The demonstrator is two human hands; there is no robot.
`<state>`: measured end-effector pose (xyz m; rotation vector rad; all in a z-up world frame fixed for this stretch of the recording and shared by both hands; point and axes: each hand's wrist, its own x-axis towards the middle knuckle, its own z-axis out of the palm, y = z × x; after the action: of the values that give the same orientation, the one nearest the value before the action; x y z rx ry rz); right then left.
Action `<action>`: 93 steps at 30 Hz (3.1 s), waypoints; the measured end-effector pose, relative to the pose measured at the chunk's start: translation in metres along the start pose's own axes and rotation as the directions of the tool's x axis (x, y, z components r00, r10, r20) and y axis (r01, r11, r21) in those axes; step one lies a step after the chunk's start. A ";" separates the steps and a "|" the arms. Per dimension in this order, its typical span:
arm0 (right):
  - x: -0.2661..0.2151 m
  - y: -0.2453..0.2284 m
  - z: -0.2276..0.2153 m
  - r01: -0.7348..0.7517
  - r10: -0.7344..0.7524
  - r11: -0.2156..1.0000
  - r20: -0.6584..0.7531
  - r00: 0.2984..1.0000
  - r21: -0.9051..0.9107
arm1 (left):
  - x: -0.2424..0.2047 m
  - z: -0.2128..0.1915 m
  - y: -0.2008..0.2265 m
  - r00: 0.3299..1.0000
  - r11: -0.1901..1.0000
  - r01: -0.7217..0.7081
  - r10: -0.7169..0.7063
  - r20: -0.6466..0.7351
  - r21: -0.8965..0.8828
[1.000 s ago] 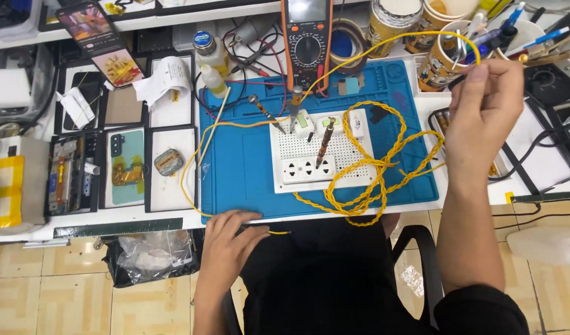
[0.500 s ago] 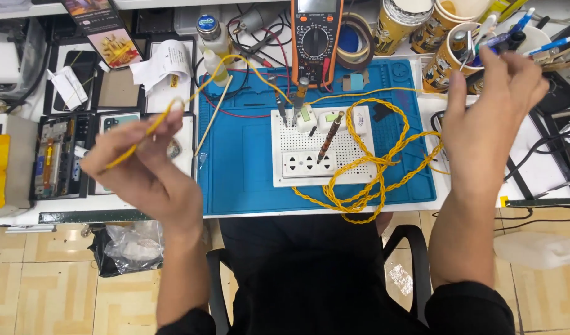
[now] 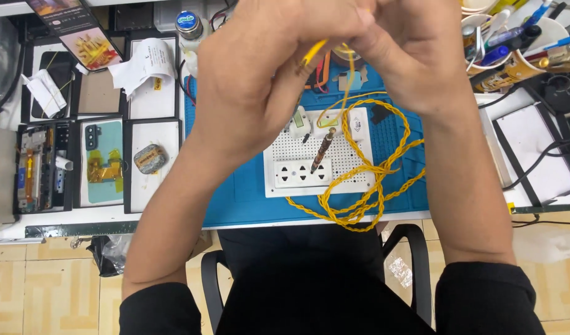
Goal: The person assembles an electrical circuit on a white breadboard, connecting yellow wires to a power strip and a small green module. They manipulate the wires and components with their hands, occasionally lifting the board to inspect the connections.
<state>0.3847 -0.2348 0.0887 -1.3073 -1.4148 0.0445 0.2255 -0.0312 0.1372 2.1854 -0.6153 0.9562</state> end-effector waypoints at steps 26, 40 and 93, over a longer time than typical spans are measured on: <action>-0.039 0.005 0.022 -0.461 0.455 0.888 0.168 0.875 -0.002 | -0.095 0.042 -0.082 0.795 0.812 0.543 -0.417 0.440 -0.212; -0.032 0.000 0.034 -0.259 0.101 0.945 0.573 0.813 0.200 | -0.088 0.018 -0.085 0.703 0.858 0.499 -0.318 0.636 -0.123; -0.053 0.012 0.089 -0.232 0.235 0.957 0.005 0.972 0.176 | -0.109 0.066 -0.033 0.817 0.796 0.576 -0.551 0.170 -0.186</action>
<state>0.3155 -0.2124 0.0147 -1.3178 -1.2075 0.3107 0.2090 -0.0408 0.0074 2.0320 -0.0819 0.4224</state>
